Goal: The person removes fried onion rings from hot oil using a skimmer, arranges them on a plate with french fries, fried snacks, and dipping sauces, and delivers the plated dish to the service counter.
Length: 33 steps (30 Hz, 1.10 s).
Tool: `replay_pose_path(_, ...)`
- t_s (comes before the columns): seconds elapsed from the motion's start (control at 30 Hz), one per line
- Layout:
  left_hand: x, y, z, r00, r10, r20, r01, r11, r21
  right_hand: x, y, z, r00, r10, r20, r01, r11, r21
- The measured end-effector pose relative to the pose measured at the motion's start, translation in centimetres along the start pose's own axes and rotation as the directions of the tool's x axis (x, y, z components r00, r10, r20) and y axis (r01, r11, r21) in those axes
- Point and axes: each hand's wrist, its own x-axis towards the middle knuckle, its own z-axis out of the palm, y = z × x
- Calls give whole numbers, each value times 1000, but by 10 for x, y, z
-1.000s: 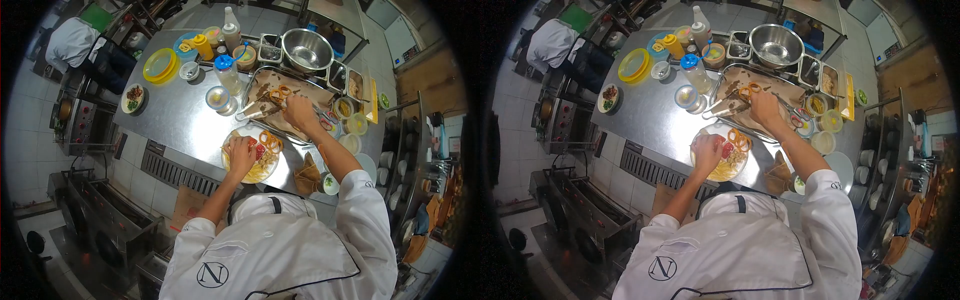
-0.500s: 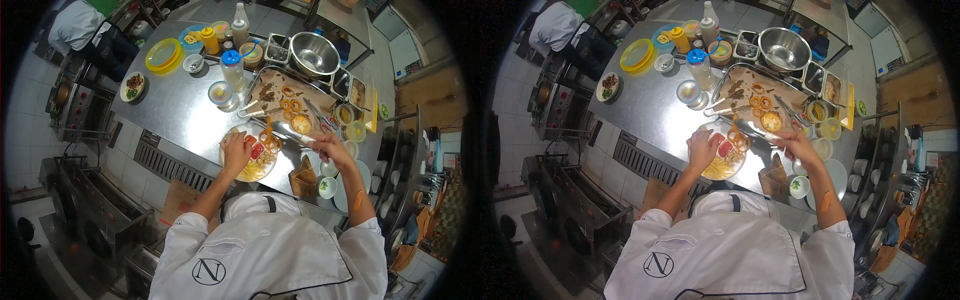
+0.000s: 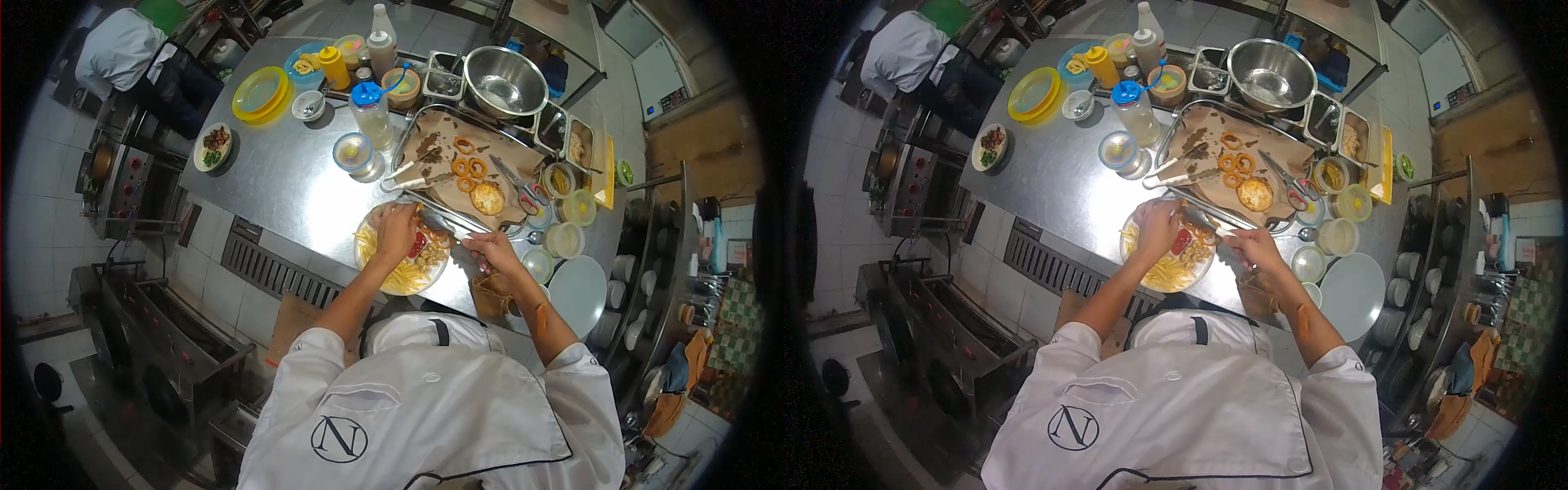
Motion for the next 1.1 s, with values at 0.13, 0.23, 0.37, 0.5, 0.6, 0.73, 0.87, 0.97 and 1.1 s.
replay_pose_path(0.13, 0, 5, 6, 997, -25, 73, 24, 1000, 12, -28, -4, -20, 1000, -9, -30, 7, 997, -73)
replay_pose_path(0.23, -2, 5, 6, 998, 9, 63, -9, 1000, -3, -52, -13, -37, 998, -42, -42, 38, 995, -95)
replay_pose_path(0.37, -3, 6, 11, 1000, 11, -5, -11, 999, 45, -57, -24, -76, 985, -118, -123, 99, 984, -151)
replay_pose_path(0.5, 0, 10, 8, 1000, -7, 26, 5, 999, 43, -37, -48, -89, 718, -646, -261, 215, 562, -799)
replay_pose_path(0.6, -2, 13, 7, 1000, 2, -23, -1, 999, 40, -20, -69, -84, 725, -668, -171, 119, 366, -923)
replay_pose_path(0.73, -9, 18, -4, 1000, 5, -23, -4, 999, 38, 10, -71, -71, 685, -723, -92, 108, 226, -968)
replay_pose_path(0.87, -15, 14, -9, 999, -9, -39, 10, 999, 44, 37, -62, -62, 704, -707, -68, 46, 140, -989)
replay_pose_path(0.97, -17, 10, -10, 999, -30, -31, 31, 999, 34, 29, -66, -61, 701, -706, -101, 47, 187, -981)
replay_pose_path(1.1, -20, 8, -15, 998, -70, 0, 70, 997, 22, 7, -64, -76, 650, -745, -154, 173, 341, -924)
